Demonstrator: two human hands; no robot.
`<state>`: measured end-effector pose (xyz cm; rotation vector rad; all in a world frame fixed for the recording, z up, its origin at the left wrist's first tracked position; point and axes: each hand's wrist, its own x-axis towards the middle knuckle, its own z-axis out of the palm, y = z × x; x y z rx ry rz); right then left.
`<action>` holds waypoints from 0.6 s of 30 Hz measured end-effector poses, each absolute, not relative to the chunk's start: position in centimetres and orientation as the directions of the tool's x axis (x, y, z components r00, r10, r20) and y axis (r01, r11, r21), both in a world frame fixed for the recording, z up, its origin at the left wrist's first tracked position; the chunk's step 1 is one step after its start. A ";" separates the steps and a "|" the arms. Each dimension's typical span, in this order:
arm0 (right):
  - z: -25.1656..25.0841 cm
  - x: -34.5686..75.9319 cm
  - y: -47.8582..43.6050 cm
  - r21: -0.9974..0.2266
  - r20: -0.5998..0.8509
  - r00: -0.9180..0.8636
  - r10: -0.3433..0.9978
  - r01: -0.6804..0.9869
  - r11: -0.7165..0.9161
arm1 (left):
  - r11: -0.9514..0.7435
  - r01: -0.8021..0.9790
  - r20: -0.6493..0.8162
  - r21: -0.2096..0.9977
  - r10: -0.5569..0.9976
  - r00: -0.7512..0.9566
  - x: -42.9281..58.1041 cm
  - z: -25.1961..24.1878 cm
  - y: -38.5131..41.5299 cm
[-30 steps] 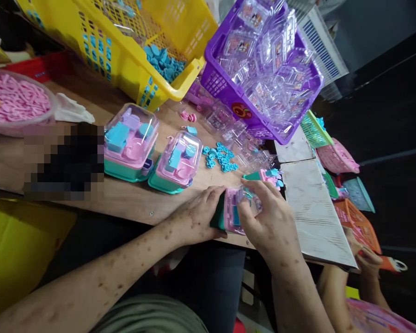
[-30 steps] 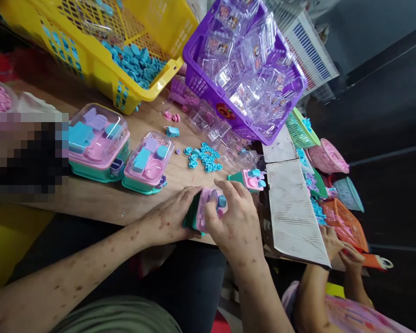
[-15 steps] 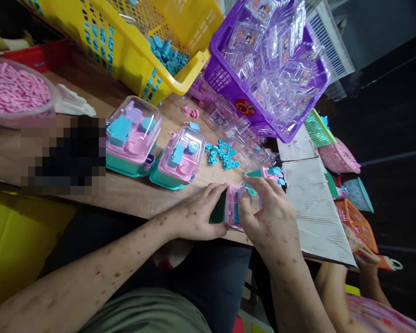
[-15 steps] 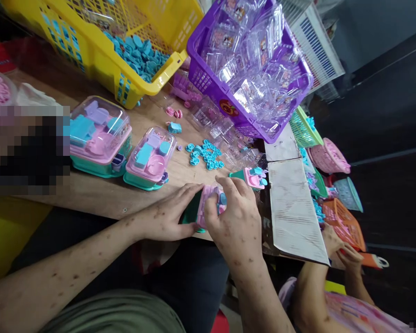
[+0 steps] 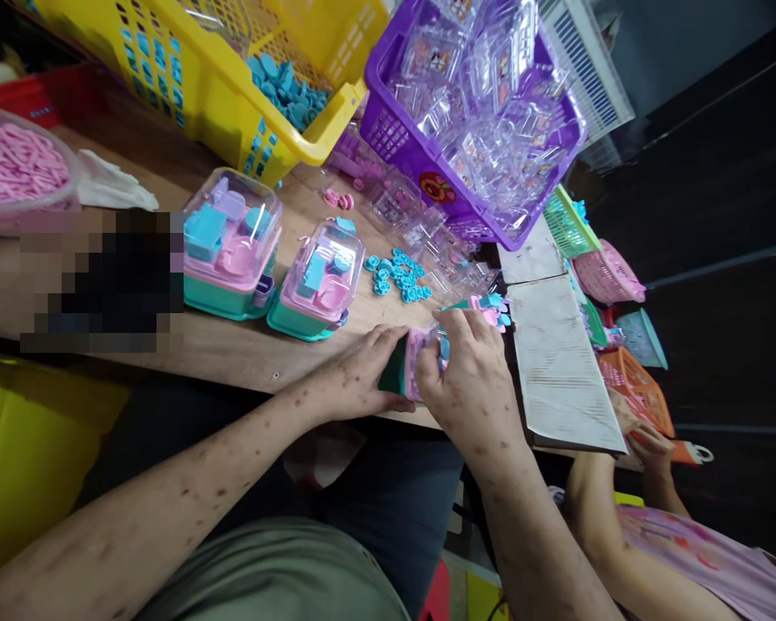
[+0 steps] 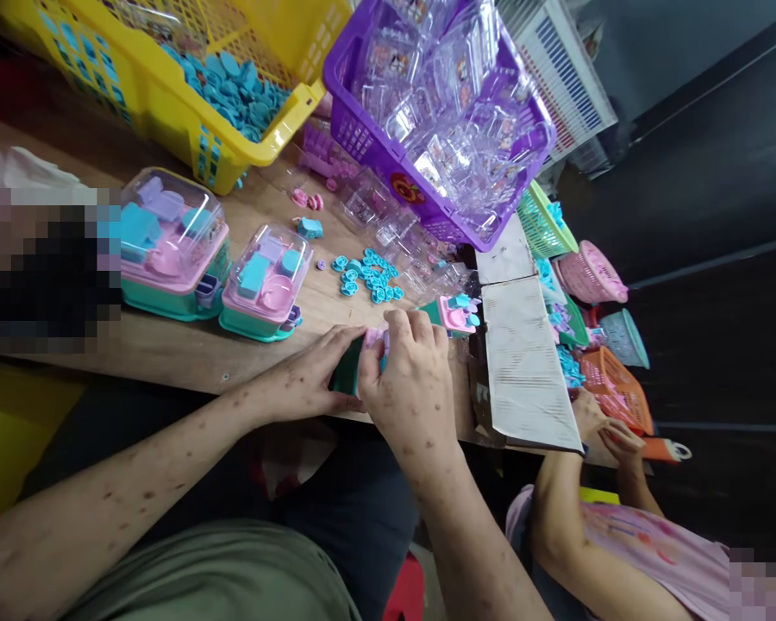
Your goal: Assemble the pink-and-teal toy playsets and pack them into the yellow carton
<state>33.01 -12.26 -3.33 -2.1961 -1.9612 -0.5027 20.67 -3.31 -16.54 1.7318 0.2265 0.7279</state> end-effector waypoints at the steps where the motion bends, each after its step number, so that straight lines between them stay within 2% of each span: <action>1: -3.3 33.0 -12.2 0.119 0.350 0.069 0.934 0.986 -0.118 | -0.290 -0.219 0.345 0.932 0.518 0.782 20.7 -16.4 -3.3; 6: -3.1 33.3 -12.3 0.118 0.376 0.043 0.926 0.989 -0.094 | -0.293 -0.194 0.328 0.936 0.526 0.785 20.7 -16.1 -3.2; 12: -2.4 34.6 -12.5 0.060 0.304 0.009 0.953 0.998 -0.029 | -0.276 -0.207 0.330 0.939 0.543 0.773 21.0 -16.3 -3.7; 18: -2.1 35.0 -12.4 0.039 0.289 0.024 0.957 0.999 -0.037 | -0.283 -0.212 0.340 0.936 0.555 0.760 20.9 -16.3 -3.4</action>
